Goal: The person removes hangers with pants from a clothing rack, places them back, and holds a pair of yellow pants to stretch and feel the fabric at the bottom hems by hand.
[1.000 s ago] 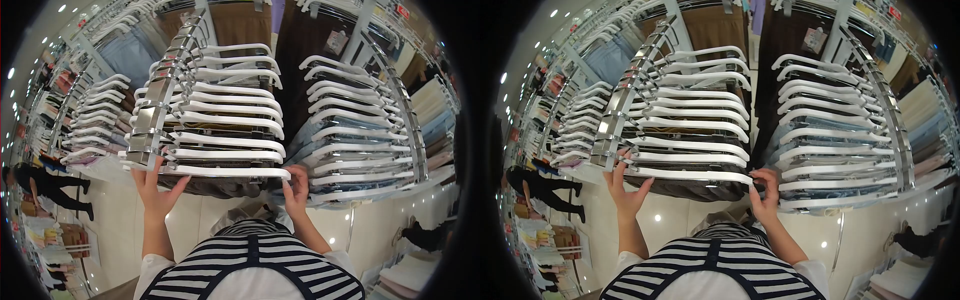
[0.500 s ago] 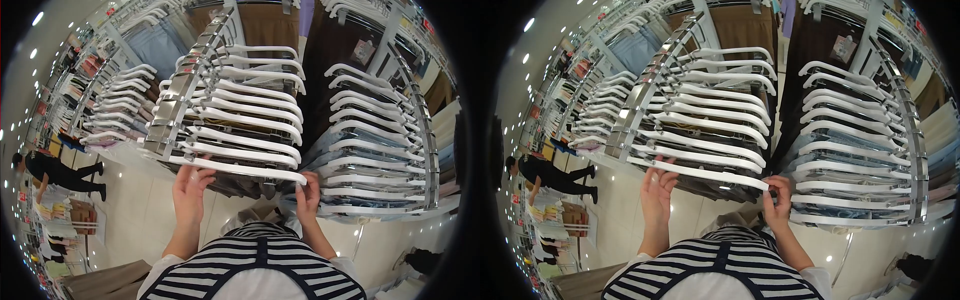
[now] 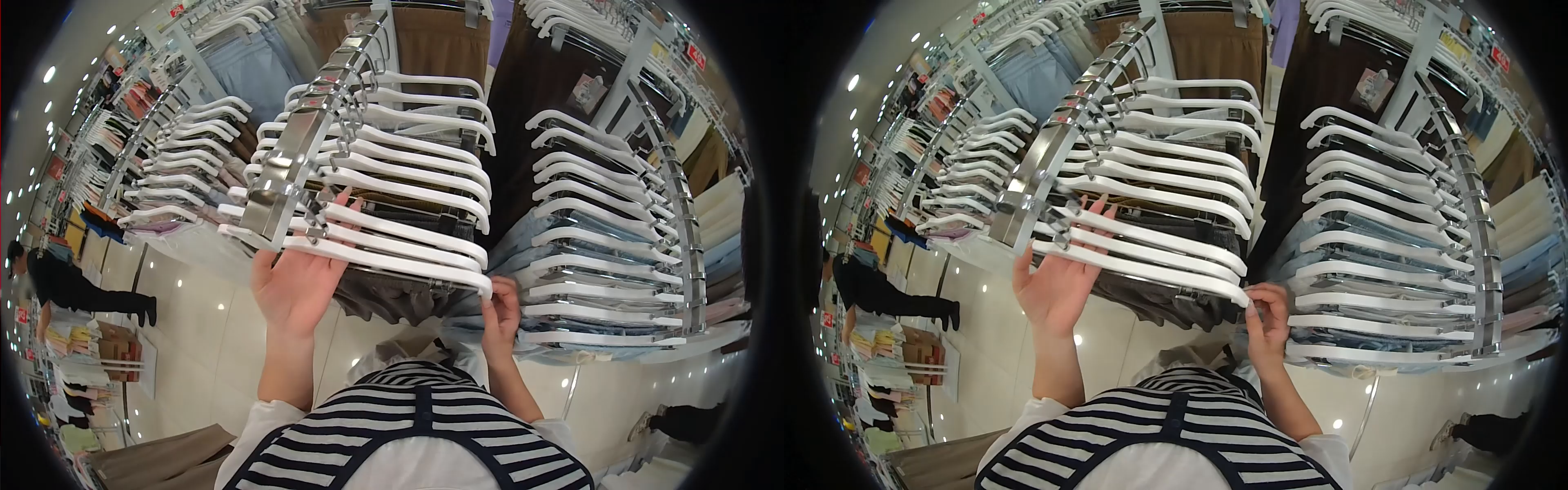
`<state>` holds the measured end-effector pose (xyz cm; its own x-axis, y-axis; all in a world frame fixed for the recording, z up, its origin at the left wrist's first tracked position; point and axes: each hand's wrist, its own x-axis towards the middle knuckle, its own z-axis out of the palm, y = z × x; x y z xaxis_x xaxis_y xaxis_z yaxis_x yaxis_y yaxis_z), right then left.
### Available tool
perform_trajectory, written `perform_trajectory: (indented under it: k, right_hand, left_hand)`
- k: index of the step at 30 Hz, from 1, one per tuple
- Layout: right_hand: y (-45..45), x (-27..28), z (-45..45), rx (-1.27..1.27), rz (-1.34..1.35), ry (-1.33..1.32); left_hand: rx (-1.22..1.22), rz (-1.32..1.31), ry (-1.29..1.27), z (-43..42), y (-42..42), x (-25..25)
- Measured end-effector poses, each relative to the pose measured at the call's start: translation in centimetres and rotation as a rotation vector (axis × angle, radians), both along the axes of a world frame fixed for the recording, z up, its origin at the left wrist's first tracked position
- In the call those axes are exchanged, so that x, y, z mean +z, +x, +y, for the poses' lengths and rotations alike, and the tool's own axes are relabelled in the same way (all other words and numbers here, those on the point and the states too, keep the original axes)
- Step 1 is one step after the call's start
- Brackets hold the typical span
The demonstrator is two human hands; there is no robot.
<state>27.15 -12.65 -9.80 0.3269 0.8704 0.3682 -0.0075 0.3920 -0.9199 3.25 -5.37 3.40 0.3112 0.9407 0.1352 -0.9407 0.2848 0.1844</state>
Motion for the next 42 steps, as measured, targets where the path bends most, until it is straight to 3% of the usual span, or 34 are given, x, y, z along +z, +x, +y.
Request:
perform_trajectory:
  k: [7,13,22,31,33,36,42]
  right_hand:
    - [-0.5,0.9,0.5,-0.03,-0.049,-0.005]
    - [-0.9,1.5,1.6,-0.039,-0.059,-0.003]
    - [-1.5,10.2,5.3,-0.287,-0.727,0.344]
    - [-4.5,13.7,9.1,-0.177,-1.251,0.272]
    - [-4.8,13.6,9.5,-0.195,-1.27,0.329]
    - [-5.0,13.9,9.0,-0.195,-1.233,0.355]
    - [-6.0,14.9,7.0,-0.144,-1.182,0.376]
  left_hand:
    - [0.036,0.155,0.188,-1.0,-1.1,1.2]
    - [-0.043,0.219,0.084,-2.2,-2.1,-0.4]
    - [-0.112,0.266,0.203,-1.9,-3.1,-0.5]
    - [-0.139,0.113,0.126,-2.7,-3.8,-3.2]
    - [-0.12,0.192,0.027,-2.8,-3.8,-2.8]
    - [-0.122,0.117,0.208,-2.5,-3.9,-3.2]
    - [-0.121,0.162,0.164,-2.5,-4.5,-2.5]
